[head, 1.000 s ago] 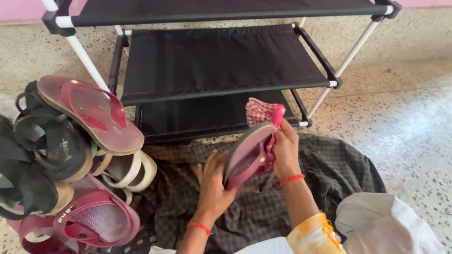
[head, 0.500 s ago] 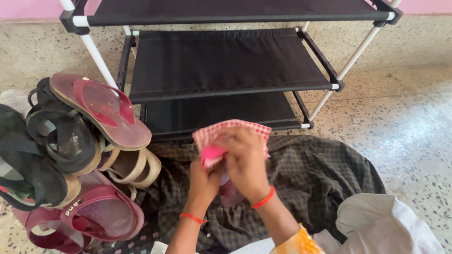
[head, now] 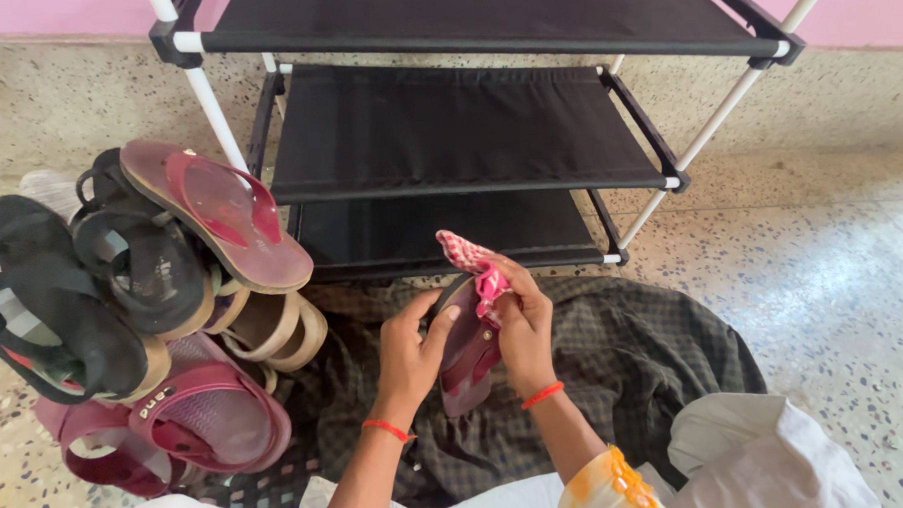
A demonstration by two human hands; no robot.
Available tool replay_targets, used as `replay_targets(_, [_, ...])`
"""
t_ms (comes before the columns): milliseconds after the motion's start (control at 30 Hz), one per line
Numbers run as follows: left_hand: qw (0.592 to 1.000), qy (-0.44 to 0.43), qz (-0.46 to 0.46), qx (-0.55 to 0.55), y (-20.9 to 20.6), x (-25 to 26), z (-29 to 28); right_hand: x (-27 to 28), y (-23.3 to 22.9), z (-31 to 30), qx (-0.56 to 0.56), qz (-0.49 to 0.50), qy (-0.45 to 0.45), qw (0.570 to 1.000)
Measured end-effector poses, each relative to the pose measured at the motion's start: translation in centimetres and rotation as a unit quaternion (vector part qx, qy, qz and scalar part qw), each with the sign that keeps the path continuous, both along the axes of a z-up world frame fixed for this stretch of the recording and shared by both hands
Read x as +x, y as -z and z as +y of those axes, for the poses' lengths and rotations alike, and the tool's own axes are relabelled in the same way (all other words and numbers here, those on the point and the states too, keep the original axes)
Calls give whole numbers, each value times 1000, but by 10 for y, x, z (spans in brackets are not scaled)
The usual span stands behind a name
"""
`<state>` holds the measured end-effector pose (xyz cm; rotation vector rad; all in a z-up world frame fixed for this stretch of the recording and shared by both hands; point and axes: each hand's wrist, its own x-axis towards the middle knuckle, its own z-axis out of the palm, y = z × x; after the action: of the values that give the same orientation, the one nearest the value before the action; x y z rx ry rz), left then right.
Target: The person sits on the floor and wipes a single pink flip-flop with a small pink cloth. They repeatedly rub the upper strap and sole, turning the flip-flop over to clean different sides. The flip-flop remains in hand throughout the clip.
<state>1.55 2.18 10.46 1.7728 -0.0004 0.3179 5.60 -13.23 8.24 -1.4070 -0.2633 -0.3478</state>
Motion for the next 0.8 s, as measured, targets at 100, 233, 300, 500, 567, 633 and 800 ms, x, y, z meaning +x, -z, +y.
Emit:
replay_targets(100, [996,-11,-88,27,-1,-3,0,-1,31,-15,-3,121,9,993])
replay_targets(233, [995,11,-100,13,-2,-4,6,1,32,-44,-100,205,71,971])
replay_targets(300, [994,11,-104,34,0,-5,8,-1,11,-45,-123,156,130,971])
replay_targets(500, [979,0,-182,88,7,2,7,-24,-63,-10,-171,-85,56,980])
replay_targets(567, [990,16,-133,49,8,3,10,-29,-68,-1,-284,-242,72,925])
replay_targets(633, [996,21,-85,31,9,1,11,-25,-59,-2,-140,-124,-6,982])
replay_targets(800, [991,38,-121,53,4,-3,3,6,3,-37,50,149,-32,987])
